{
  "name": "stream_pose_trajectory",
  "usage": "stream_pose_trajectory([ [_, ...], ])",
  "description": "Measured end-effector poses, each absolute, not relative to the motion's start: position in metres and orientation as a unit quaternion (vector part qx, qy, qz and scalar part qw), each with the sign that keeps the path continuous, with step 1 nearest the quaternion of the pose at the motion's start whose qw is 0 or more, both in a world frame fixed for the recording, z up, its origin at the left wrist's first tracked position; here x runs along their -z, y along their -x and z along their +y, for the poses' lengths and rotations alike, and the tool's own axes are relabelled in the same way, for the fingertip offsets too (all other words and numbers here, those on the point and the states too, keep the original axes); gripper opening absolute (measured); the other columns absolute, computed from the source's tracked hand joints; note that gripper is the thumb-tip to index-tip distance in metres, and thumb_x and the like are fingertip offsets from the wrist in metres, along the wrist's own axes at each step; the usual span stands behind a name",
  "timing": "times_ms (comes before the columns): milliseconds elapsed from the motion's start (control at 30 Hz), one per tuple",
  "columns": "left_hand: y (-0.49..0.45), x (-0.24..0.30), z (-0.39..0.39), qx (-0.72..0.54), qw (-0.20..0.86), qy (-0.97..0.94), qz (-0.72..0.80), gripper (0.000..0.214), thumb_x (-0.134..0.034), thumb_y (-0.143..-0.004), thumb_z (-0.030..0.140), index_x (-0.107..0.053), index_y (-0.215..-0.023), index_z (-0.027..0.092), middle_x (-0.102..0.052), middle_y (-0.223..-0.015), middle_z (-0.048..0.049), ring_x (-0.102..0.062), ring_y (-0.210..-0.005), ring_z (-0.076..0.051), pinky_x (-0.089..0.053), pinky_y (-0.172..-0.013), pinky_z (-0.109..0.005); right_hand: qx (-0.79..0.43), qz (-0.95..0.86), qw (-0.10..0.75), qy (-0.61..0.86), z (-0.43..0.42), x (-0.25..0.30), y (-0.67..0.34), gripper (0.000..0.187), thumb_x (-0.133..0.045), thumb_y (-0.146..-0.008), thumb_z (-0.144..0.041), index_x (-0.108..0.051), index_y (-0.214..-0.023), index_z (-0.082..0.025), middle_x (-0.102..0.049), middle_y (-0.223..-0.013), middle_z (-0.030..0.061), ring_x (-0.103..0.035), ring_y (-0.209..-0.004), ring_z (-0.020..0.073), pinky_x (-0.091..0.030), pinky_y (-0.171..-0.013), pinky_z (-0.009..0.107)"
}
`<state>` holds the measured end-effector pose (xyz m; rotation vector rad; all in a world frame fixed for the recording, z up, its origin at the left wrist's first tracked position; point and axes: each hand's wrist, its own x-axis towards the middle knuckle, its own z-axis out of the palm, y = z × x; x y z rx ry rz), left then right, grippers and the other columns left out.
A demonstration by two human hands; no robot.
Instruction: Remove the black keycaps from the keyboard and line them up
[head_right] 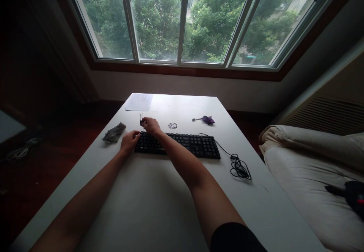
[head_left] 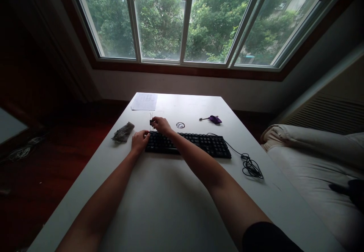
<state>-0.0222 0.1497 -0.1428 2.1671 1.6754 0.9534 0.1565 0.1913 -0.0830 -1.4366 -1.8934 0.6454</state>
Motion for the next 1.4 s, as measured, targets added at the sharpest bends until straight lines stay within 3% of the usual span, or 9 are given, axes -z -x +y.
stream_pose_trajectory([
  [233, 0.023, 0.145, 0.151, -0.316, 0.112, -0.748, 0.573, 0.024, -0.055, -0.091, 0.038, -0.071, -0.105, 0.025, -0.075, -0.097, -0.0052, -0.063, -0.095, -0.026, -0.045, -0.083, -0.039, -0.191, -0.753, 0.327, 0.538, 0.180, 0.080, -0.153, 0.016, -0.063, -0.090, -0.030, -0.073, -0.102, -0.026, -0.076, -0.087, 0.0009, -0.068, -0.077, 0.0161, -0.045, -0.071, 0.024],
  [433, 0.022, 0.144, 0.151, -0.321, 0.116, -0.745, 0.573, 0.024, -0.056, -0.091, 0.038, -0.071, -0.105, 0.025, -0.075, -0.103, -0.0056, -0.063, -0.096, -0.026, -0.045, -0.085, -0.039, -0.263, -0.715, 0.315, 0.566, 0.186, 0.087, -0.154, 0.016, -0.060, -0.092, -0.028, -0.071, -0.103, -0.024, -0.075, -0.082, 0.0004, -0.067, -0.069, 0.0139, -0.044, -0.065, 0.022],
  [667, 0.022, 0.145, 0.151, -0.318, 0.112, -0.746, 0.574, 0.026, -0.057, -0.090, 0.038, -0.070, -0.109, 0.027, -0.075, -0.101, -0.0052, -0.063, -0.096, -0.027, -0.045, -0.084, -0.040, -0.146, -0.777, 0.294, 0.536, 0.161, 0.087, -0.151, 0.016, -0.059, -0.093, -0.033, -0.072, -0.100, -0.027, -0.076, -0.094, 0.0018, -0.068, -0.085, 0.0190, -0.041, -0.069, 0.024],
  [1000, 0.021, 0.147, 0.152, -0.311, 0.111, -0.752, 0.571, 0.033, -0.055, -0.091, 0.037, -0.068, -0.119, 0.028, -0.075, -0.106, -0.0052, -0.062, -0.099, -0.028, -0.044, -0.086, -0.041, -0.075, -0.763, 0.251, 0.591, 0.150, 0.085, -0.144, 0.020, -0.052, -0.096, -0.033, -0.068, -0.106, -0.024, -0.075, -0.097, 0.0077, -0.068, -0.085, 0.0227, -0.038, -0.069, 0.027],
  [1200, 0.022, 0.146, 0.152, -0.309, 0.110, -0.755, 0.568, 0.034, -0.055, -0.091, 0.036, -0.068, -0.121, 0.026, -0.074, -0.108, -0.0061, -0.062, -0.098, -0.028, -0.044, -0.086, -0.041, -0.084, -0.770, 0.237, 0.587, 0.155, 0.081, -0.140, 0.021, -0.052, -0.095, -0.027, -0.067, -0.110, -0.023, -0.075, -0.101, 0.0086, -0.067, -0.089, 0.0231, -0.038, -0.072, 0.027],
  [1400, 0.021, 0.142, 0.149, -0.295, 0.110, -0.753, 0.578, 0.034, -0.054, -0.092, 0.037, -0.068, -0.121, 0.027, -0.073, -0.111, -0.0041, -0.062, -0.103, -0.027, -0.045, -0.090, -0.039, -0.151, -0.781, 0.274, 0.540, 0.165, 0.086, -0.160, 0.017, -0.056, -0.093, -0.031, -0.068, -0.102, -0.024, -0.073, -0.088, 0.0027, -0.064, -0.078, 0.0178, -0.037, -0.066, 0.024],
])
